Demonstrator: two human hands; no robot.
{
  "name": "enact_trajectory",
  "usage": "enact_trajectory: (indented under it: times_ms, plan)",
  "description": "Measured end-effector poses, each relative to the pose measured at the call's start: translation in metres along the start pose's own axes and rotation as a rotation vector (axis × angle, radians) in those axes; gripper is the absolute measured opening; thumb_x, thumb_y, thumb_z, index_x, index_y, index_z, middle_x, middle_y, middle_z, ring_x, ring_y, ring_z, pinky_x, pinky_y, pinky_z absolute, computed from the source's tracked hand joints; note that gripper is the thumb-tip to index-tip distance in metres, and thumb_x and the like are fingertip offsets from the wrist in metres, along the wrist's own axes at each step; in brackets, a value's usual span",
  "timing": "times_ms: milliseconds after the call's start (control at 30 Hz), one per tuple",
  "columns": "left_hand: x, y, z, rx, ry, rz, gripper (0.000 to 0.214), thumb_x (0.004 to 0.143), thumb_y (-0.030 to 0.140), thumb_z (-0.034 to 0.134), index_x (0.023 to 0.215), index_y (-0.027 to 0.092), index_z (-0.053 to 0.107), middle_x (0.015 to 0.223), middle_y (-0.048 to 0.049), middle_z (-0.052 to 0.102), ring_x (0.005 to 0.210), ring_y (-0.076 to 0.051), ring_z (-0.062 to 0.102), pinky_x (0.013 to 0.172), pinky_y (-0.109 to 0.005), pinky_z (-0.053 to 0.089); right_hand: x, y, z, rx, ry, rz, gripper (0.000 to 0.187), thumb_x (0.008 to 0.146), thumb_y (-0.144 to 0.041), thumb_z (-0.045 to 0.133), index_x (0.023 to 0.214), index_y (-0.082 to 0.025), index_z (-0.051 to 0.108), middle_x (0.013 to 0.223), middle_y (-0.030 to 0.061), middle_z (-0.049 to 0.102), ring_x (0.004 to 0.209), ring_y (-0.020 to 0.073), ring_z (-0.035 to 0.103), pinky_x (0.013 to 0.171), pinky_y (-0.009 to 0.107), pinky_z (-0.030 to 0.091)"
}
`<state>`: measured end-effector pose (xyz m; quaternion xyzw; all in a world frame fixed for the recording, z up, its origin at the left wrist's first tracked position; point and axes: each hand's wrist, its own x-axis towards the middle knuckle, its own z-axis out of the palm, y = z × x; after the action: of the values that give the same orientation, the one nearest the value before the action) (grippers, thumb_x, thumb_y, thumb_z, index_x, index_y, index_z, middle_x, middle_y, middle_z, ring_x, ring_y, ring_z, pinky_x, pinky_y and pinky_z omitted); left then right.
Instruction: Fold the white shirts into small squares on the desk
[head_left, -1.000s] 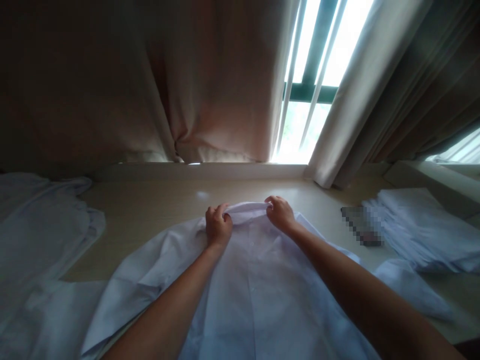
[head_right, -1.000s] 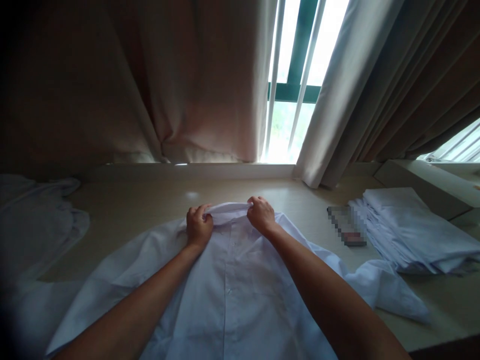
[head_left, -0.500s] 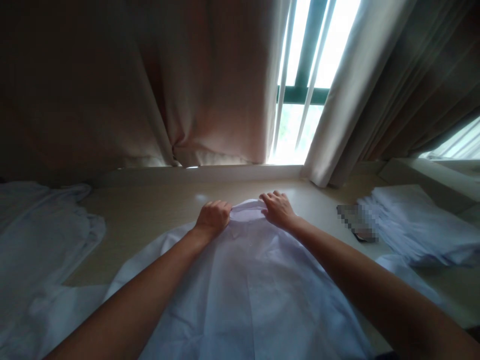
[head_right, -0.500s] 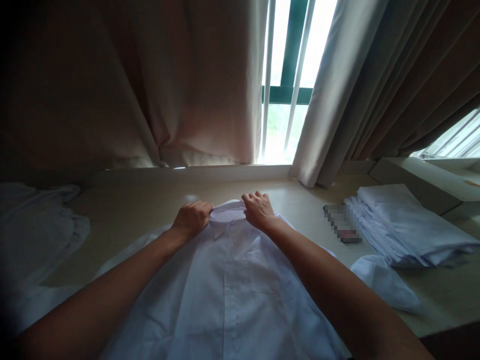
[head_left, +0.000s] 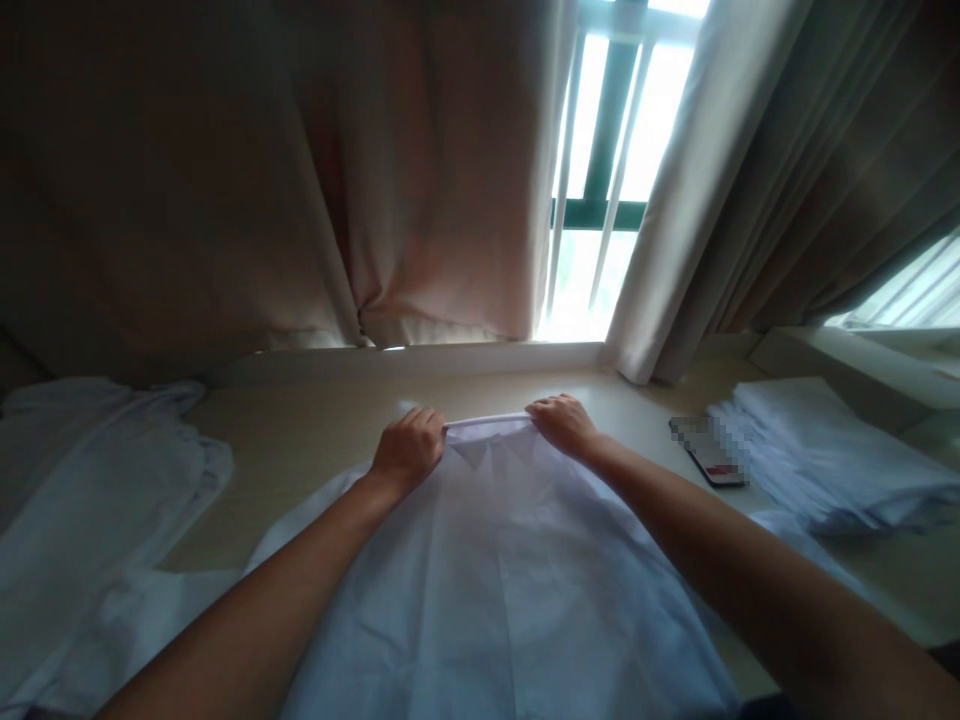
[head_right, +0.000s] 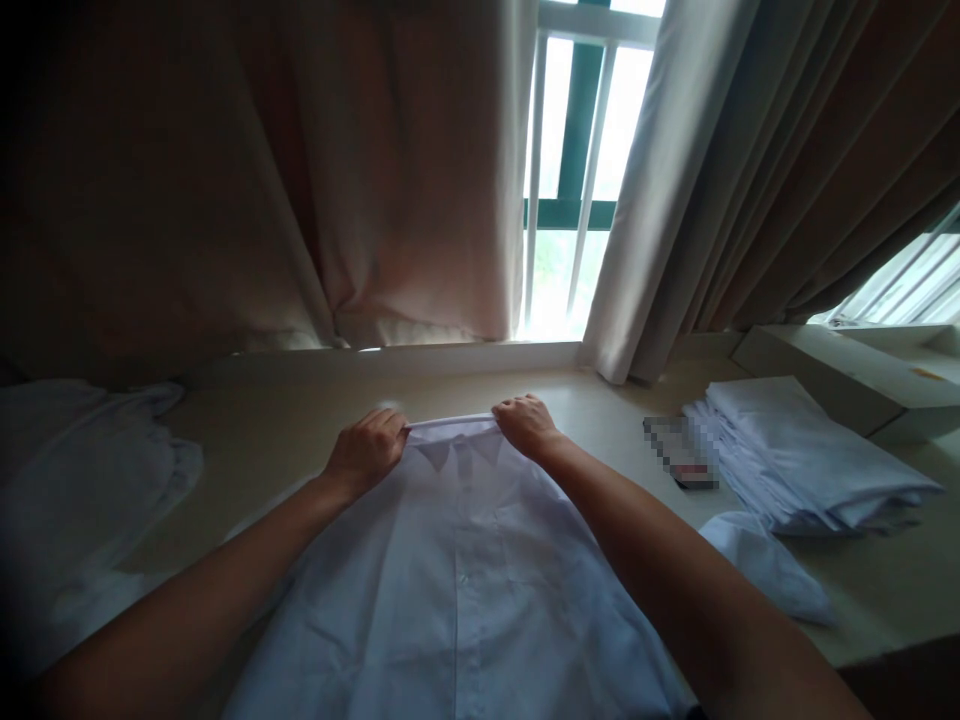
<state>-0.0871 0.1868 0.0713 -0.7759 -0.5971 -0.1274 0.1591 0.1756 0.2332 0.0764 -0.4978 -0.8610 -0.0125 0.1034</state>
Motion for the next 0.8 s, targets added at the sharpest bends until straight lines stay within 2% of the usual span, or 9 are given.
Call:
enact_trajectory:
  times_ms: [133, 233, 300, 400, 467, 667, 800]
  plan:
    - [0.002, 0.009, 0.006, -0.048, -0.014, -0.089, 0.020, 0.088, 0.027, 0.041, 0.084, 0.020, 0.060, 0.090, -0.0105, 0.063, 0.089, -0.024, 0.060, 0.070, -0.032, 0.041, -0.008, 0.016, 0.001, 0.051, -0.017, 0.111, 0.024, 0.089, -0.022, 0.046, 0.093, -0.027, 0.070, 0.090, 0.0060, 0.071, 0.084, 0.0212, 0.063, 0.074, 0.029, 0.038]
    - [0.011, 0.015, 0.009, -0.079, -0.012, -0.143, 0.019, 0.088, 0.025, 0.041, 0.088, 0.020, 0.060, 0.092, -0.0100, 0.065, 0.082, -0.022, 0.063, 0.066, -0.030, 0.041, -0.007, 0.014, 0.001, 0.114, 0.020, 0.151, 0.040, 0.083, -0.018, 0.050, 0.121, -0.028, 0.060, 0.110, 0.0060, 0.067, 0.095, 0.0211, 0.061, 0.077, 0.029, 0.039]
    - [0.017, 0.019, 0.010, -0.115, -0.009, -0.160, 0.020, 0.087, 0.022, 0.041, 0.091, 0.020, 0.060, 0.090, -0.0084, 0.067, 0.078, -0.021, 0.064, 0.065, -0.029, 0.041, -0.006, 0.012, 0.000, 0.179, 0.040, 0.145, 0.050, 0.079, -0.017, 0.055, 0.127, -0.029, 0.054, 0.120, 0.0047, 0.063, 0.102, 0.0202, 0.058, 0.080, 0.027, 0.038]
    - [0.027, 0.023, 0.009, -0.174, 0.013, -0.182, 0.022, 0.087, 0.020, 0.039, 0.094, 0.022, 0.060, 0.086, -0.0064, 0.069, 0.079, -0.020, 0.065, 0.067, -0.028, 0.041, -0.004, 0.009, -0.001, 0.286, 0.041, 0.170, 0.032, 0.076, -0.019, 0.056, 0.106, -0.025, 0.065, 0.103, 0.0047, 0.068, 0.094, 0.0206, 0.059, 0.078, 0.027, 0.038]
    - [0.032, 0.026, 0.006, -0.205, 0.030, -0.206, 0.022, 0.087, 0.020, 0.039, 0.094, 0.022, 0.060, 0.085, -0.0063, 0.070, 0.080, -0.020, 0.065, 0.068, -0.027, 0.041, -0.001, 0.009, -0.002, 0.343, 0.064, 0.235, 0.023, 0.077, -0.018, 0.053, 0.096, -0.022, 0.065, 0.091, 0.0061, 0.068, 0.087, 0.0211, 0.059, 0.074, 0.028, 0.038]
    - [0.040, 0.023, -0.011, -0.274, 0.067, -0.289, 0.025, 0.086, 0.028, 0.041, 0.095, 0.023, 0.064, 0.086, -0.0065, 0.071, 0.079, -0.021, 0.065, 0.067, -0.027, 0.041, 0.007, 0.009, -0.020, 0.602, 0.134, 0.412, 0.019, 0.074, -0.023, 0.053, 0.092, -0.020, 0.060, 0.084, 0.0048, 0.062, 0.079, 0.0191, 0.053, 0.066, 0.027, 0.037]
    - [0.042, 0.015, -0.023, -0.354, 0.069, -0.319, 0.025, 0.085, 0.032, 0.043, 0.089, 0.024, 0.067, 0.082, -0.0048, 0.071, 0.077, -0.020, 0.065, 0.066, -0.027, 0.042, 0.005, 0.007, -0.047, 0.904, 0.046, 0.433, 0.026, 0.072, -0.027, 0.059, 0.096, -0.019, 0.061, 0.083, 0.0034, 0.062, 0.071, 0.0157, 0.054, 0.059, 0.025, 0.041]
